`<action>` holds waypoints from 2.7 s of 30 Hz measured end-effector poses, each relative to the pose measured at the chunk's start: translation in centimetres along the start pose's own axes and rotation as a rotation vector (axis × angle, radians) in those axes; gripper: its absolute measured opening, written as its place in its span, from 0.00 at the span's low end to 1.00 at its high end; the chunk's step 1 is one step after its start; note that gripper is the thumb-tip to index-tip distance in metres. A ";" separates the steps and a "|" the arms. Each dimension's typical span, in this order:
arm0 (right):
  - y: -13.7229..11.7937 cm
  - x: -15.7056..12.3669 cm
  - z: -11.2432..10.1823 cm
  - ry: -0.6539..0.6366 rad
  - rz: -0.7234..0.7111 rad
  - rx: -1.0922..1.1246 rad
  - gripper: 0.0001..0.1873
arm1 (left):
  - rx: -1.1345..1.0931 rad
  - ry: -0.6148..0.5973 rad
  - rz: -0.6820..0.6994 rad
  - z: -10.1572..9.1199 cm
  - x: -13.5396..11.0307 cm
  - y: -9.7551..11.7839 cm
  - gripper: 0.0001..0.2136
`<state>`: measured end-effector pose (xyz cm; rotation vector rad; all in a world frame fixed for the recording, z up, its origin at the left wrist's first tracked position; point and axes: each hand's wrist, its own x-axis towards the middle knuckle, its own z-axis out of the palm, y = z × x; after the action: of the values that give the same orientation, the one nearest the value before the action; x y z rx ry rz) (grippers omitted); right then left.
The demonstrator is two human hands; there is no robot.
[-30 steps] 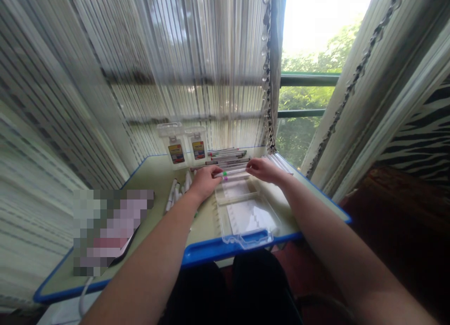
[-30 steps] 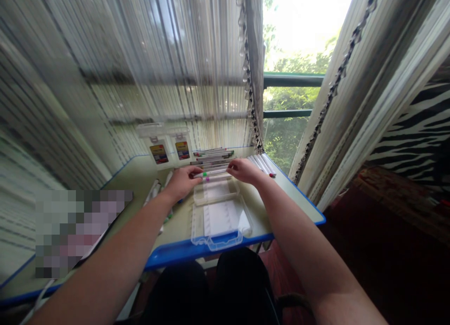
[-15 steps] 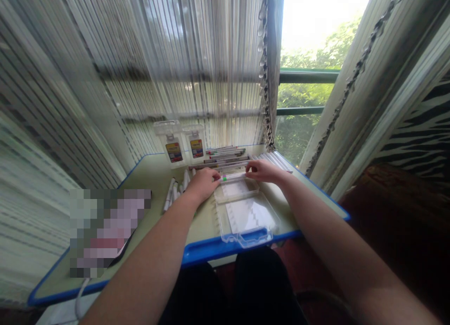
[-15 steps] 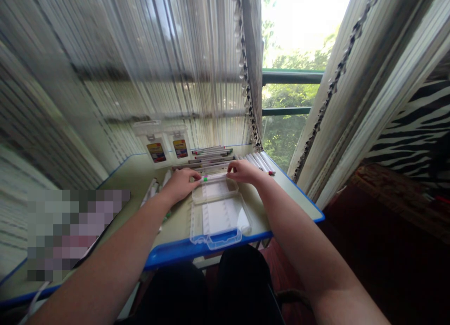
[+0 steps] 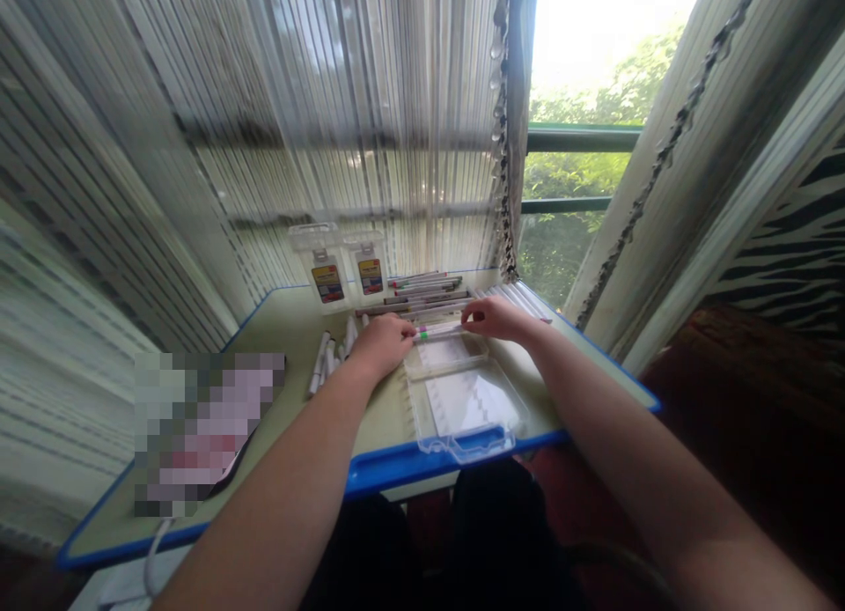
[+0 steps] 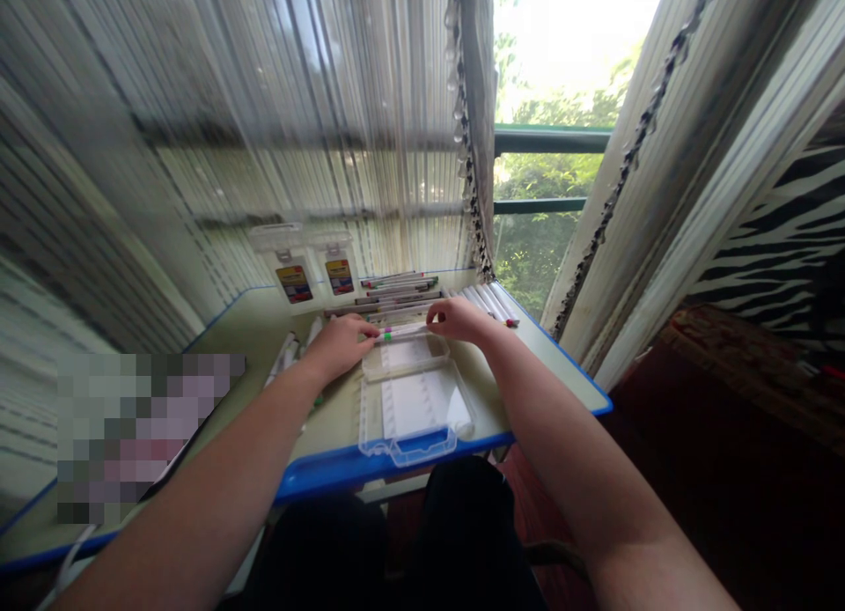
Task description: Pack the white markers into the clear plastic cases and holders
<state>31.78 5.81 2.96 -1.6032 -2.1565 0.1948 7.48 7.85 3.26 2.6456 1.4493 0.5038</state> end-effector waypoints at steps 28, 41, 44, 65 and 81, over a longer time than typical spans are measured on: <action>-0.1 0.1 0.0 -0.030 -0.011 -0.034 0.11 | -0.095 0.010 -0.036 -0.4 0.2 0.2 0.13; -1.4 -0.1 1.2 0.073 -0.048 0.046 0.12 | -0.111 0.163 -0.240 -2.1 -0.2 -0.2 0.13; -1.8 -0.1 1.6 0.095 -0.063 0.078 0.13 | 0.039 0.118 -0.247 -1.9 -0.5 -0.2 0.14; -3.3 -0.2 1.8 0.115 -0.062 0.115 0.11 | 0.250 0.019 -0.223 -1.4 -0.9 -0.1 0.17; -2.0 0.2 2.5 0.136 -0.104 0.159 0.10 | 0.073 0.042 -0.294 -1.6 -0.6 0.8 0.12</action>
<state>28.90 5.71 1.48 -1.3720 -2.0589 0.2127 7.30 6.79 4.81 2.4231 1.8617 0.4875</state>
